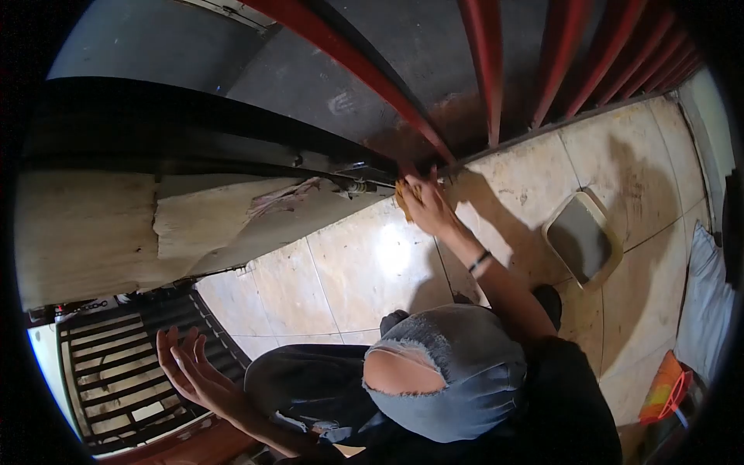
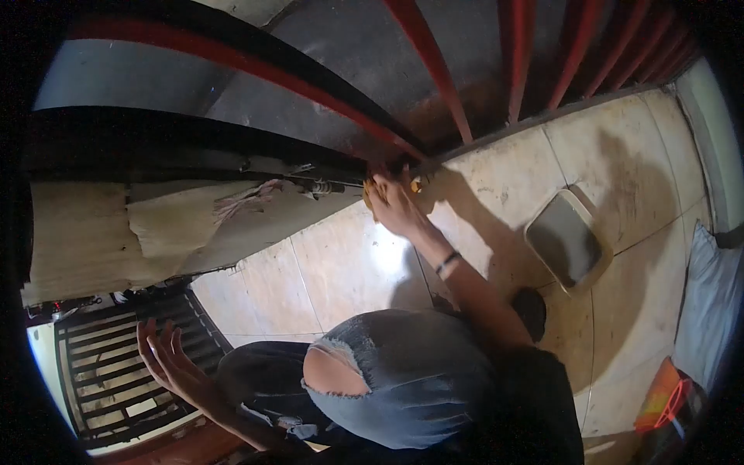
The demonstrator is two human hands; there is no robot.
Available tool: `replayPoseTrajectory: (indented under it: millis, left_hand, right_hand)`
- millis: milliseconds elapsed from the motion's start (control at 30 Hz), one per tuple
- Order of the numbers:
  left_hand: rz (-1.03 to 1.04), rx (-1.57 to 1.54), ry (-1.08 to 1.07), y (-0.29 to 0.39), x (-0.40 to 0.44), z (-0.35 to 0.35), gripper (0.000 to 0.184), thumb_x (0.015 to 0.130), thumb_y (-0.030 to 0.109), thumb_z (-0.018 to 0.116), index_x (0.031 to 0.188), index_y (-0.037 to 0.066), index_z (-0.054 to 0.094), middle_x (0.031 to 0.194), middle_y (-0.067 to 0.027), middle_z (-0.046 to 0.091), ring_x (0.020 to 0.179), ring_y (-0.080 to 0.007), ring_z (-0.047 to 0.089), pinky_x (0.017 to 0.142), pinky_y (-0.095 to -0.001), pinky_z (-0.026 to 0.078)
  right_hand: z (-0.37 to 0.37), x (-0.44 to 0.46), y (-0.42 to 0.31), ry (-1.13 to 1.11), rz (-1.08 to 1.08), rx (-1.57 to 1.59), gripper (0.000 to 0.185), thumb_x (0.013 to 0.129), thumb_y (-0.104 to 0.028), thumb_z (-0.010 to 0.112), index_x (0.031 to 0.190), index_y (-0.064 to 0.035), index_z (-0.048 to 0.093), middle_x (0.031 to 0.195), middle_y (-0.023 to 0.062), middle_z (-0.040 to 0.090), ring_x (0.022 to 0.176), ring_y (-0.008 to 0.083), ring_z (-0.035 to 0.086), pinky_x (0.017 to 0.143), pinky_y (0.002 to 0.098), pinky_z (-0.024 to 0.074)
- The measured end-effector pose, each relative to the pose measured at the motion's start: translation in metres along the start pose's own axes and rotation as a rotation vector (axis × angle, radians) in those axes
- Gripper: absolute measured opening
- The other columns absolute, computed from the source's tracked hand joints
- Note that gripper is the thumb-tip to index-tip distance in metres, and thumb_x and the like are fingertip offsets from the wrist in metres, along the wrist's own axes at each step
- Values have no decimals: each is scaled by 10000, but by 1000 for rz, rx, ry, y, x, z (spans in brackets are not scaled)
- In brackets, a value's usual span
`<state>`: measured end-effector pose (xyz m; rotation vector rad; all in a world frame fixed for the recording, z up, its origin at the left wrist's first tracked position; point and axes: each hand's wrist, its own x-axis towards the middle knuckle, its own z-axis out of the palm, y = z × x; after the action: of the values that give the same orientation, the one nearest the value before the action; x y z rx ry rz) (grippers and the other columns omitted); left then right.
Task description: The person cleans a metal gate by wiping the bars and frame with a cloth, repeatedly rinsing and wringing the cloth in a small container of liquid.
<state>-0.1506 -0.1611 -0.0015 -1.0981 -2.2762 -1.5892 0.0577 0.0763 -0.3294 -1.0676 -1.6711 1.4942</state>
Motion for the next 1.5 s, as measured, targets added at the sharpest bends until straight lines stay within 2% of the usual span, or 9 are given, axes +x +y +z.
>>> replayPoseTrajectory:
  millis: [233, 400, 533, 800, 933, 1133, 1200, 1300, 1500]
  left_hand:
    - [4, 18, 9, 4, -4, 0, 453, 1066, 286, 533, 1439, 31, 502, 1370, -145, 569, 1120, -248, 634, 976, -379, 495]
    - [29, 13, 34, 11, -4, 11, 477, 1057, 284, 556, 1443, 12, 486, 1338, -157, 573, 1047, -225, 649, 908, -358, 513]
    - [4, 70, -30, 13, -1, 17, 474, 1030, 226, 561, 1428, -20, 479, 1282, -166, 583, 1054, -242, 643, 935, -362, 505]
    - [-381, -333, -1540, -99, -21, 97, 859, 919, 169, 757, 1572, 31, 216, 1568, -186, 386, 1456, -309, 388, 1155, -448, 378]
    - [-1344, -844, -1429, -133, -121, 174, 748, 983, 396, 663, 1529, 41, 295, 1448, -165, 503, 1342, -311, 519, 1108, -489, 481]
    - [-1248, -1032, -950, -143, -139, 205, 442, 1034, 225, 588, 1397, 6, 459, 1317, -134, 612, 1197, -255, 632, 1077, -433, 494]
    - [-1267, -1046, -917, -140, -144, 207, 402, 1028, 191, 588, 1376, 4, 510, 1282, -117, 642, 1184, -216, 631, 1084, -395, 468]
    - [-1213, -1071, -1210, -122, -160, 212, 422, 1009, 240, 640, 1364, 23, 569, 1267, -91, 651, 1140, -175, 636, 1048, -343, 490]
    - [-813, -728, -1050, -134, -124, 174, 423, 1027, 242, 614, 1399, 59, 528, 1215, -72, 656, 998, -188, 703, 817, -304, 591]
  right_hand:
    - [25, 3, 10, 242, -233, -181, 544, 967, -207, 531, 1471, -21, 441, 1001, 265, 651, 1016, 465, 628, 1234, 536, 177]
    - [20, 2, 15, 72, -57, -64, 442, 934, -151, 573, 1328, 38, 510, 1030, 332, 633, 1002, 522, 603, 998, 544, 433]
    - [12, -75, 0, 12, 227, 651, 311, 1023, -150, 526, 1293, 1, 552, 1049, 175, 682, 928, 246, 679, 802, 355, 554]
    - [-17, -85, -95, -446, 564, 1522, 521, 1025, -277, 404, 1399, 79, 476, 1476, 205, 515, 1341, 318, 522, 1116, 455, 438]
    - [-8, -69, -96, -330, 269, 640, 351, 1058, -200, 547, 1344, -2, 591, 1323, 138, 648, 1174, 167, 626, 1030, 315, 489]
    - [-73, -97, -104, 4, 309, -552, 309, 933, -203, 757, 1127, 32, 706, 931, 136, 759, 856, 141, 723, 761, 258, 555]
    - [-56, -110, -101, 79, 558, -532, 482, 881, -250, 813, 1258, 5, 655, 1138, 196, 720, 1059, 182, 697, 858, 302, 550]
    - [-10, -129, -70, -116, -69, 7, 735, 880, -158, 788, 1510, -56, 424, 1477, 215, 481, 1381, 253, 470, 1047, 390, 472]
    - [3, -101, -72, 328, -239, -247, 348, 928, -55, 703, 1244, 6, 572, 1165, 182, 629, 1081, 246, 638, 930, 359, 513]
